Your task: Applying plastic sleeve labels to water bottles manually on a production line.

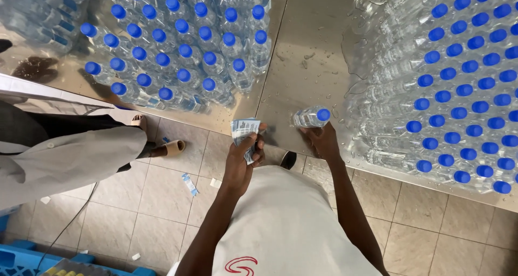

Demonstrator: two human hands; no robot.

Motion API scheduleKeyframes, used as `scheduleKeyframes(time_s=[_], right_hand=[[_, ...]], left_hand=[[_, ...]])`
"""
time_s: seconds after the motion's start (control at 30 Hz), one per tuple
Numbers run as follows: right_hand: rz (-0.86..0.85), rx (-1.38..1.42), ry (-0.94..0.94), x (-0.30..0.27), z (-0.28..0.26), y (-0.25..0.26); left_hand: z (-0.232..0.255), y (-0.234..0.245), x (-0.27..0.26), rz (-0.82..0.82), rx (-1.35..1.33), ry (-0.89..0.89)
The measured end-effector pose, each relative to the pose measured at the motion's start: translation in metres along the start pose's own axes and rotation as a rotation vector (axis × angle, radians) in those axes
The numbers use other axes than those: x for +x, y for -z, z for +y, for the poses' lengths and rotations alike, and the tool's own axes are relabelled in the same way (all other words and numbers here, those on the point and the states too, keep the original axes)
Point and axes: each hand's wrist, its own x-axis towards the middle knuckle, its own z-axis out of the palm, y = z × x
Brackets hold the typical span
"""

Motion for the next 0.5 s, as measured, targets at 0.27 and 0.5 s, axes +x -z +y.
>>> scheduleKeyframes(time_s=[0.27, 0.5], right_hand=[[0.18, -0.053, 0.529, -0.022, -0.111, 0.04], [-0.05, -0.786, 0.568, -0.02, -0.135, 0.009]], left_hand=[[0.016, 0.017, -0.016, 0.094, 0.008, 0.036], [0.028, 0.069, -0.042, 0.213, -0.015, 0.044]])
